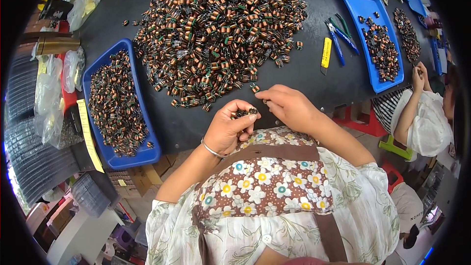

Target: The person assembles small electronic components by hand at a factory workbench, using pliers and a utility knife to manipulate the parts.

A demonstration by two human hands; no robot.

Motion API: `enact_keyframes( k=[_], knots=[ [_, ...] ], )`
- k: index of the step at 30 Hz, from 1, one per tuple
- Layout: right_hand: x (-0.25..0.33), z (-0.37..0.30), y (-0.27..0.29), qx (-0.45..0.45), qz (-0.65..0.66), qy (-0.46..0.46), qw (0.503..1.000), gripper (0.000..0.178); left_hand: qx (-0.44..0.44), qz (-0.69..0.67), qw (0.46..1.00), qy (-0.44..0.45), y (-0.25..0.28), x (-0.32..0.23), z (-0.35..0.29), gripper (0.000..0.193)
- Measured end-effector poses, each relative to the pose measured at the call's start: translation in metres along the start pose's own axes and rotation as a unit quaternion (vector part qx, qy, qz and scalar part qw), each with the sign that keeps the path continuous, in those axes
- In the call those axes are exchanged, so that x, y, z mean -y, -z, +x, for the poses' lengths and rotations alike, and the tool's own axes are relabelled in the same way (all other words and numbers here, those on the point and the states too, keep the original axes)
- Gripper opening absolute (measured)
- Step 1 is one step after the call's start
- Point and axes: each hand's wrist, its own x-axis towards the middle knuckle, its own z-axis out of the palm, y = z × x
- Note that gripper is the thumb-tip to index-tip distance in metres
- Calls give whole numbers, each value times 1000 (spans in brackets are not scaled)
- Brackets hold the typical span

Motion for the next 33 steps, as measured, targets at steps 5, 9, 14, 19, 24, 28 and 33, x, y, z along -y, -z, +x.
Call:
enact_keyframes(
  k=[5, 9, 14, 19, 24, 28, 33],
  knots=[
    [-7, -4, -4, 42, 361, -151, 919, 21, 41, -21, 999, -10, 0, 0, 0, 11],
    [0, -1, -4, 16, 418, -169, 893, 23, 136, -66, 988, -14, 5, 3, -1, 11],
    [-1, 0, -4, 13, 417, -165, 894, 23, 187, -61, 980, -33, 12, 7, 2, 25],
    [15, 1, 5, 37, 417, -137, 898, 22, 162, -106, 980, 52, 16, 7, 7, 15],
    [13, 13, 6, -43, 267, -67, 960, 14, 158, -142, 975, 60, 10, 5, 7, 16],
    [-1, 27, -6, -114, -29, -42, 992, 14, 156, -110, 981, 47, 14, 9, 6, 20],
    [0, 28, -17, -114, -69, -14, 991, 16, 109, -96, 988, 51, 16, 6, 4, 13]
  ],
)
